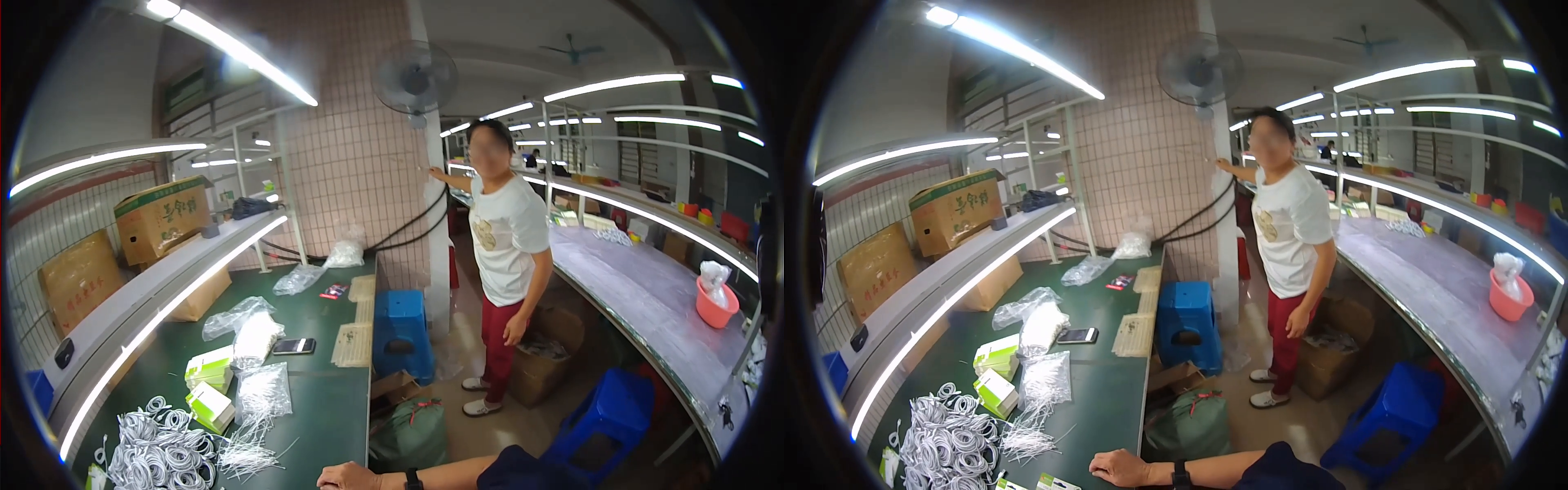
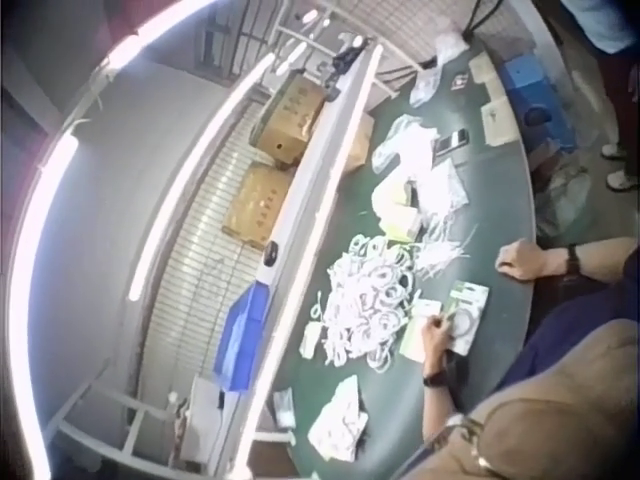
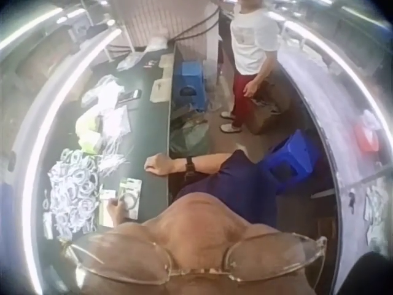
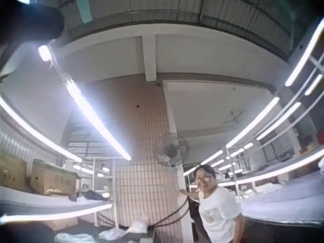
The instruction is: The person packages a cable by placing it onto a card, threading a zip tie through the card and around the cable, and pulling it tight. This process is repeated with a second zip tie on the same card before the finished package is set aside.
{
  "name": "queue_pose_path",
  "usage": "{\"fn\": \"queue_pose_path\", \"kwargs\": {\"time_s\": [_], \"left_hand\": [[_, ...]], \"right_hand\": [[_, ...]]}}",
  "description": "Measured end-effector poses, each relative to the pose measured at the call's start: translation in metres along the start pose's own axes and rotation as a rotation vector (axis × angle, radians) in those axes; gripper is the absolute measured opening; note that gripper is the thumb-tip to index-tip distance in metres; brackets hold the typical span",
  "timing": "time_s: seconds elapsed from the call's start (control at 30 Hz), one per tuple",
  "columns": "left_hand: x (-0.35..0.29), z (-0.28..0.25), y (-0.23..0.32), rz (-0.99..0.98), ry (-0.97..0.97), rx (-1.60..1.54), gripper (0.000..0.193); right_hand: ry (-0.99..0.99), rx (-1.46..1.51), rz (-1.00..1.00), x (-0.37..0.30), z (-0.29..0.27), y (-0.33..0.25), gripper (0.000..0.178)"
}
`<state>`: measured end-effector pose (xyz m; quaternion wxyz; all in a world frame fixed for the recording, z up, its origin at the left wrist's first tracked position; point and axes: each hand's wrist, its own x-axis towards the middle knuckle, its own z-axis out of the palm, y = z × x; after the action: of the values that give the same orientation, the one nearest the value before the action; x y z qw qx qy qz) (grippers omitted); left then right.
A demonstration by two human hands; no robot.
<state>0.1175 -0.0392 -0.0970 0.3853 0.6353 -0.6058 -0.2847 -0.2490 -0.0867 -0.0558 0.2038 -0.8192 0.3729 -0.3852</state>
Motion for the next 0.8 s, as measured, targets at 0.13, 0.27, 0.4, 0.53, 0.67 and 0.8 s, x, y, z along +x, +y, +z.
{"fn": "queue_pose_path", "kwargs": {"time_s": [0.13,0.27,0.4,0.53,0.67,0.8], "left_hand": [[-0.004,-0.002,0.004,-0.047,-0.010,0.014,0.018],[-0.009,-0.003,0.013,-0.057,-0.010,-0.013,0.016],[-0.012,-0.007,0.022,-0.039,-0.020,-0.021,0.015],[-0.012,-0.010,0.026,-0.044,-0.020,-0.014,0.016],[-0.011,-0.012,0.021,-0.051,-0.017,0.004,0.017],[-0.005,-0.012,-0.003,-0.034,-0.021,0.016,0.017]], "right_hand": [[0.031,0.064,-0.053,-0.004,0.005,0.006,0.011],[0.009,0.082,-0.028,-0.004,0.000,0.002,0.011],[0.018,0.072,-0.031,-0.005,0.004,0.001,0.011],[0.026,0.062,-0.039,-0.003,0.005,0.001,0.011],[0.030,0.057,-0.042,-0.001,0.005,-0.003,0.011],[0.039,0.050,-0.077,-0.001,0.004,-0.002,0.011]]}}
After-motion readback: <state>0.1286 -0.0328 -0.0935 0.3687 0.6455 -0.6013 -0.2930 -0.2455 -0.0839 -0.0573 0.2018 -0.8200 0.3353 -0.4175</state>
